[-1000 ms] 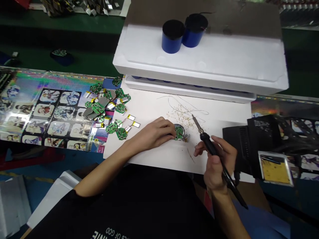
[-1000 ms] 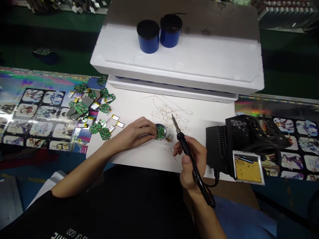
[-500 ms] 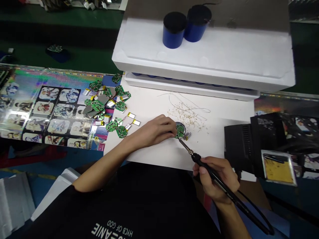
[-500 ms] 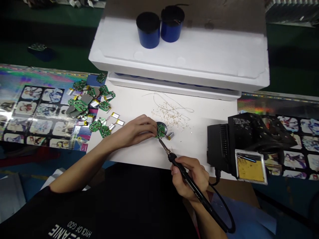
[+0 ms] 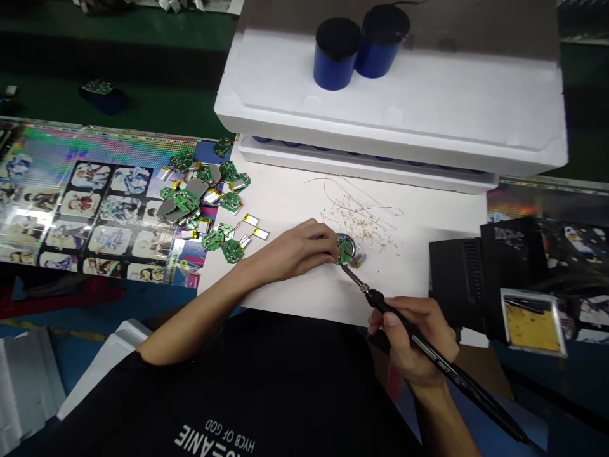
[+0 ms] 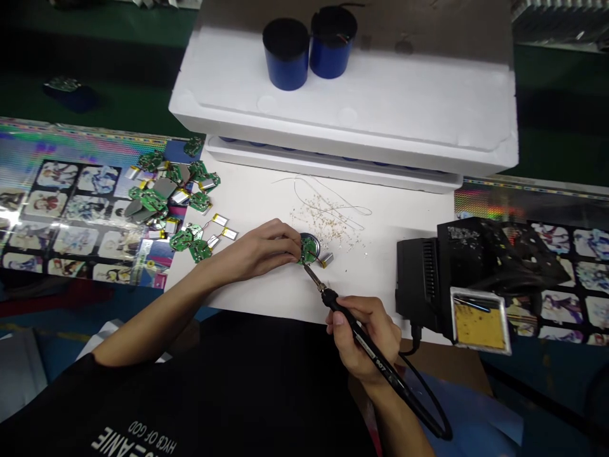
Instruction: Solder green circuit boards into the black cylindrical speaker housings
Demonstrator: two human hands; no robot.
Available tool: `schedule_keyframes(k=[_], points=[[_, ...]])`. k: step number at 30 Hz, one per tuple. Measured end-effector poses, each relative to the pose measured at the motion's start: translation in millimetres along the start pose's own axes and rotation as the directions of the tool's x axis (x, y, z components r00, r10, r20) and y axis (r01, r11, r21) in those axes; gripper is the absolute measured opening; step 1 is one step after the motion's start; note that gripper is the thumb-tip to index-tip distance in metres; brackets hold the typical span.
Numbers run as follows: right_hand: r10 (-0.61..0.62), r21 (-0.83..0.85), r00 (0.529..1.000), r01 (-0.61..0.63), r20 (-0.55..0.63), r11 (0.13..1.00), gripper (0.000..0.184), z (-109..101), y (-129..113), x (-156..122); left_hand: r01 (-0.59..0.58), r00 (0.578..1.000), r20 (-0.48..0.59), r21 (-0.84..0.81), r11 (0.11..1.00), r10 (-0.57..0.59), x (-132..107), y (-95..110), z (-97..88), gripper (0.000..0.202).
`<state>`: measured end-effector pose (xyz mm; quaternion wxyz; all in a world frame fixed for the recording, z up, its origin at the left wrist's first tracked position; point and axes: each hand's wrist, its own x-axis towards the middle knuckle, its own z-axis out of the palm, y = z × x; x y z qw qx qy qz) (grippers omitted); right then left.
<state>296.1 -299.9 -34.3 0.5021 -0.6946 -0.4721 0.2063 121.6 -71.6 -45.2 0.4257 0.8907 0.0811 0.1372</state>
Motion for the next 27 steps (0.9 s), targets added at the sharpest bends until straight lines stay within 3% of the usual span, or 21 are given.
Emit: schedule_keyframes(k=[14, 20, 24, 27], points=[[0.006, 0.023, 1.0, -0.005, -0.015, 1.0, 0.011, -1, 2, -5, 0.006, 1.0, 0.015, 0.022, 1.0, -0.006, 0, -1, 0.4, 0.021], [0.065, 0.127, 0.981, -0.043, -0.181, 0.991, 0.012, -8, 11, -11, -0.011, 1.0, 0.015, 0.023, 1.0, 0.01, 1, -1, 0.2, 0.021], [0.019, 0.128, 0.928, 0.032, -0.373, 0.991, 0.017, -10, 9, 0, -0.003, 1.0, 0.011, 0.019, 1.0, 0.003, 1, 0, -0.2, 0.02], [0.012, 0.131, 0.907, 0.047, -0.422, 0.99, 0.02, -11, 7, 8, -0.001, 1.0, 0.01, 0.018, 1.0, 0.001, 1, 1, -0.2, 0.02]])
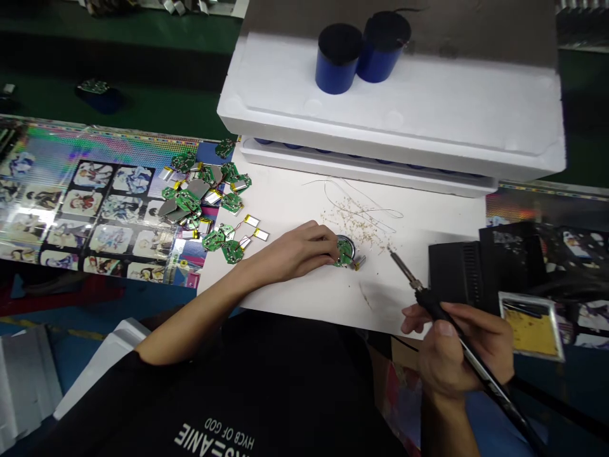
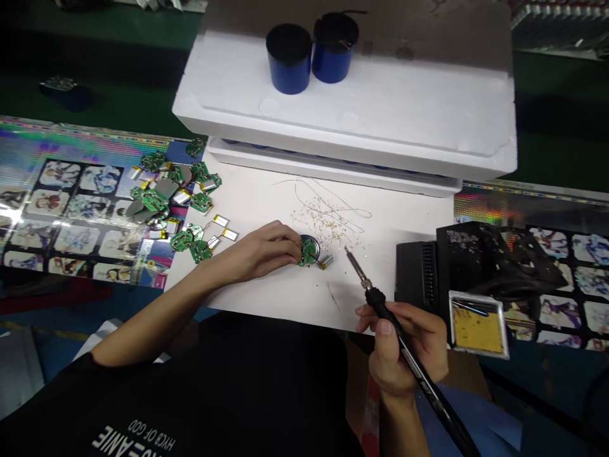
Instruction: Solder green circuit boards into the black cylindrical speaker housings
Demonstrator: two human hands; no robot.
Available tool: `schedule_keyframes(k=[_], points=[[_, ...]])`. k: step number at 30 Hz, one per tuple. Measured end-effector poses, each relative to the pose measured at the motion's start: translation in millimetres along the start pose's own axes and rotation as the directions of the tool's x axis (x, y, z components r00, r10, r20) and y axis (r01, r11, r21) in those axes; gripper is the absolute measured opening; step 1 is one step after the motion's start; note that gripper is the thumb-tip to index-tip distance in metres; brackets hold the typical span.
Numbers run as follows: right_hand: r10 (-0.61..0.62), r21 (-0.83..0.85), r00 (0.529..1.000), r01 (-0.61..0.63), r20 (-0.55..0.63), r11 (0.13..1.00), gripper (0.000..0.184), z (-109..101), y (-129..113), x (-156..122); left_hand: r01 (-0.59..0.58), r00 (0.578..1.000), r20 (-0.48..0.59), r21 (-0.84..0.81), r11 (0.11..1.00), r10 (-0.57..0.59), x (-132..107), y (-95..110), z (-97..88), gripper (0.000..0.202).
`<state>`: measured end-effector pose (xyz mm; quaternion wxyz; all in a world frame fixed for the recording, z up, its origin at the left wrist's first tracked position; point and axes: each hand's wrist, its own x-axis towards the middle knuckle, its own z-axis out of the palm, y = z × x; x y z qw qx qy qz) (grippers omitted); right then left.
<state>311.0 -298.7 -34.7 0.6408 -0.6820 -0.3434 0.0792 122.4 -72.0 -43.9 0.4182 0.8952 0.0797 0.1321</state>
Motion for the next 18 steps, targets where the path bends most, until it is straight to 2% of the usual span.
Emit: schedule_keyframes(k=[5, 10, 13, 16, 18], points=[[0.056, 0.002, 0.997, -0.057, 0.049, 0.998, 0.03, 1, 8, 1, 0.007, 1.0, 0.004, 0.015, 1.0, -0.007, 1, 1, -0.3, 0.02], [0.111, -0.015, 0.994, -0.111, 0.005, 0.994, 0.027, 2, 22, -4, -0.012, 0.999, -0.03, 0.048, 0.999, 0.014, -1, 3, -1.3, 0.019], [0.104, -0.049, 0.994, -0.105, -0.029, 0.993, 0.028, 2, 31, -6, -0.02, 0.994, -0.102, 0.064, 0.998, 0.026, -5, 2, 3.3, 0.013], [0.105, -0.066, 0.994, -0.106, -0.009, 0.992, 0.03, 3, 41, -7, 0.05, 0.981, -0.193, 0.074, 0.996, -0.035, -10, 0, 13.9, 0.017], [0.11, -0.058, 0.994, -0.11, 0.009, 0.992, 0.03, 5, 47, -7, 0.104, 0.974, -0.204, 0.02, 0.994, -0.097, -12, -1, 21.8, 0.021]])
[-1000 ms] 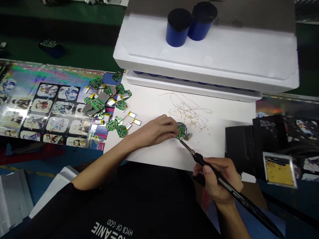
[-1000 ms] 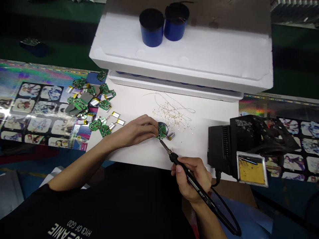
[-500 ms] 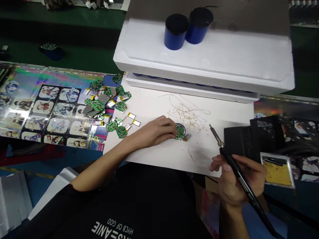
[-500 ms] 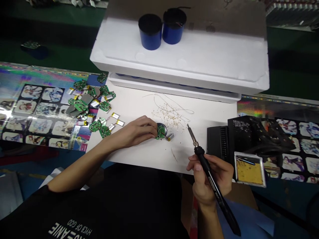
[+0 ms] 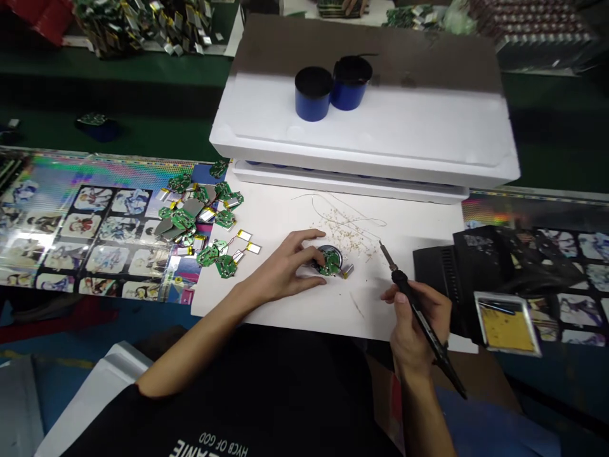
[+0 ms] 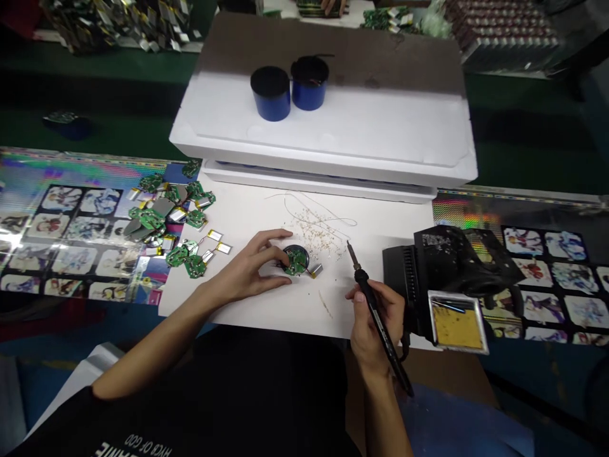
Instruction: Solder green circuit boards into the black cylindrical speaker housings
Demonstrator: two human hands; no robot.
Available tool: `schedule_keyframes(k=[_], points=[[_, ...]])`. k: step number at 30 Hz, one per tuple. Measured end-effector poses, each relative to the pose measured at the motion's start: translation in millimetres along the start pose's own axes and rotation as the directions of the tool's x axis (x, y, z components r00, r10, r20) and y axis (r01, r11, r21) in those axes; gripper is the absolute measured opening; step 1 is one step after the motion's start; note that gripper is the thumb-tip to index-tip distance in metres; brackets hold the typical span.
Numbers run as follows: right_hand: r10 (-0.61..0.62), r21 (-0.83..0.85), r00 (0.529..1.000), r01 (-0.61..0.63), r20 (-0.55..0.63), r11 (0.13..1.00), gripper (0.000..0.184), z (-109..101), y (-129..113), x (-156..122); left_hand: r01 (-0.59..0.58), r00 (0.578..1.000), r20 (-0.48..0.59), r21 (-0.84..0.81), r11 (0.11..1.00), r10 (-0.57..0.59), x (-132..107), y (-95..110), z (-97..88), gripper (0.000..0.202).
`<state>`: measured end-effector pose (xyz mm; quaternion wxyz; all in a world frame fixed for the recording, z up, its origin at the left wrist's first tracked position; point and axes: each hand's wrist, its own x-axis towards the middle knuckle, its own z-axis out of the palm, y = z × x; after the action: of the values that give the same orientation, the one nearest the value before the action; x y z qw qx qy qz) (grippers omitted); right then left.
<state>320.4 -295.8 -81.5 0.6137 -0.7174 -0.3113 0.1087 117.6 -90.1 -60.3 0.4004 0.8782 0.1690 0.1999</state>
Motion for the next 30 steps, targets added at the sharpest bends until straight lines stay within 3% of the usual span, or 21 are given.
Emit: schedule_keyframes(k=[3, 6, 11, 19, 23, 30], points=[[0.007, -0.02, 1.0, -0.007, 0.0, 1.0, 0.031, 4, 7, 2, 0.055, 0.998, 0.023, -0.099, 0.994, -0.053, -1, 0, 6.7, 0.013], [0.015, -0.065, 1.0, -0.015, -0.002, 0.998, 0.03, 6, 11, 5, 0.071, 0.997, 0.026, -0.144, 0.987, -0.068, -1, 2, 1.9, 0.01], [-0.029, -0.089, 0.998, 0.035, 0.064, 0.995, 0.026, 3, 12, 4, 0.124, 0.992, -0.006, -0.203, 0.971, -0.128, -15, 6, -27.4, 0.019], [-0.039, -0.145, 0.996, 0.051, 0.08, 0.988, 0.026, 3, 14, 4, 0.221, 0.932, -0.209, -0.318, 0.922, -0.296, -47, -5, -64.6, 0.027], [-0.057, -0.15, 0.994, 0.07, 0.088, 0.986, 0.026, 5, 16, 6, 0.217, 0.903, -0.278, -0.361, 0.907, -0.327, -52, -12, -68.4, 0.031], [-0.087, -0.176, 0.991, 0.105, 0.105, 0.979, 0.023, 0, 15, 2, 0.231, 0.89, -0.281, -0.4, 0.887, -0.358, -57, -17, -63.6, 0.029]])
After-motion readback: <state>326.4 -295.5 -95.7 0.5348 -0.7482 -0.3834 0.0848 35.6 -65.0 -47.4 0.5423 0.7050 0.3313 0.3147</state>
